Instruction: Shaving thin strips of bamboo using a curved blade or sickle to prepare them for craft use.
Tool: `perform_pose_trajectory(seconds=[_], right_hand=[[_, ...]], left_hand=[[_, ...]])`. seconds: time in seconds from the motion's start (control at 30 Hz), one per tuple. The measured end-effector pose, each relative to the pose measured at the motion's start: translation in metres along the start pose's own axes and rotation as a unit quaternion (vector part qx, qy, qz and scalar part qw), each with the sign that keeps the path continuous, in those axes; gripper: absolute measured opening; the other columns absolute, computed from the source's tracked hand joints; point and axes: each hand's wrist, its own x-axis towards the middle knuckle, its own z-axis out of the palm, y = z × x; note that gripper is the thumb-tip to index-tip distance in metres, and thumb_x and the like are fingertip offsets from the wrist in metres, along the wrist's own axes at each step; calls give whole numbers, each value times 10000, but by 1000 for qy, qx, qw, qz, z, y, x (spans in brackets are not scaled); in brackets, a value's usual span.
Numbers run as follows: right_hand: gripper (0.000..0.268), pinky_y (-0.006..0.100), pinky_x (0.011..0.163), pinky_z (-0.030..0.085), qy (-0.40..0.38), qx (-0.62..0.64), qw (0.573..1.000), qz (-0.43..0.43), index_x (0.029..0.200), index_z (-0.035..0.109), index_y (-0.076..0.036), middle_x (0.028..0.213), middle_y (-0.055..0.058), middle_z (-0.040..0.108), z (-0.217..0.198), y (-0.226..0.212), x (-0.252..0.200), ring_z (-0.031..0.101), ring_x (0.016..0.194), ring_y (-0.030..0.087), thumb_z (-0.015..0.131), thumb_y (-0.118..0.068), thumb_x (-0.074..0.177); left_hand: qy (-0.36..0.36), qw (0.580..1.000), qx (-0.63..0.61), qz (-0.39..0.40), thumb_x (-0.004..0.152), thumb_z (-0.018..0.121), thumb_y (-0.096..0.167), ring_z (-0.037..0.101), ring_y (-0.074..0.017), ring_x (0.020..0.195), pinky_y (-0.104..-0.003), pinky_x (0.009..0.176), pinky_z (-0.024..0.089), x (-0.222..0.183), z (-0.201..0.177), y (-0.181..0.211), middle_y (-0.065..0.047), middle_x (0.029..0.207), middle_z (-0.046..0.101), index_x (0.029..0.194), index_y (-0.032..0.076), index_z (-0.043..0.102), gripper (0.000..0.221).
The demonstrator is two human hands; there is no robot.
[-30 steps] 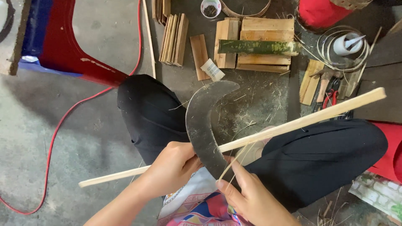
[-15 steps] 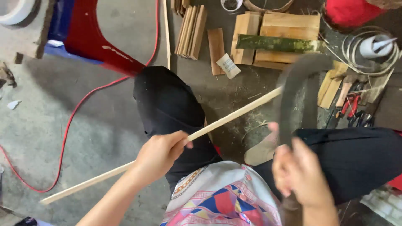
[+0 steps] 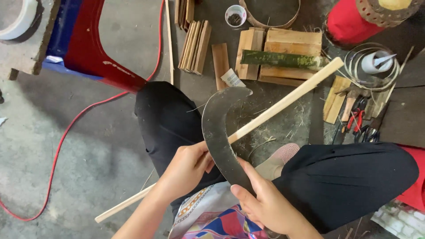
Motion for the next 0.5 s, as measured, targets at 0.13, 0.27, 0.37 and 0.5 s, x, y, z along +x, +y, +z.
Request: perform_pose_trajectory(seconds=[0.13, 0.27, 0.37, 0.5], right_hand=[[782, 282, 351, 296, 10, 34, 999, 0, 1658, 272, -281, 475, 18, 304, -3, 3, 0, 287, 357, 110, 553, -443, 945], [752, 274, 323, 346, 17, 22, 999, -36, 1652, 258, -258, 406, 25, 351, -7, 6, -2, 329, 286, 110, 528, -404, 966], [757, 274, 338, 318, 15, 73, 997, -22, 1649, 273, -256, 463, 26, 323, -11, 11, -3, 320, 328, 105, 557, -387, 960], [806, 295, 349, 285, 27, 76, 996, -31, 1674, 219, -258, 498, 10, 279, -12, 18, -3, 273, 367, 109, 559, -400, 958]], left_hand=[[-19, 999, -9, 41, 1046, 450, 124, 473, -128, 578, -286, 636, 436, 1, 5, 5, 30, 636, 590, 806, 138, 591, 279], [-30, 999, -31, 31, 1091, 454, 262, 495, -124, 590, -287, 644, 419, 0, 7, 13, 28, 632, 600, 717, 140, 538, 402], [-11, 998, -55, 25, 1084, 490, 248, 426, -105, 549, -261, 611, 411, 1, 11, 16, 14, 569, 562, 869, 150, 626, 273], [-4, 999, -40, 27, 1088, 505, 248, 411, -107, 555, -267, 612, 408, 3, 16, 17, 20, 562, 549, 795, 145, 590, 322]])
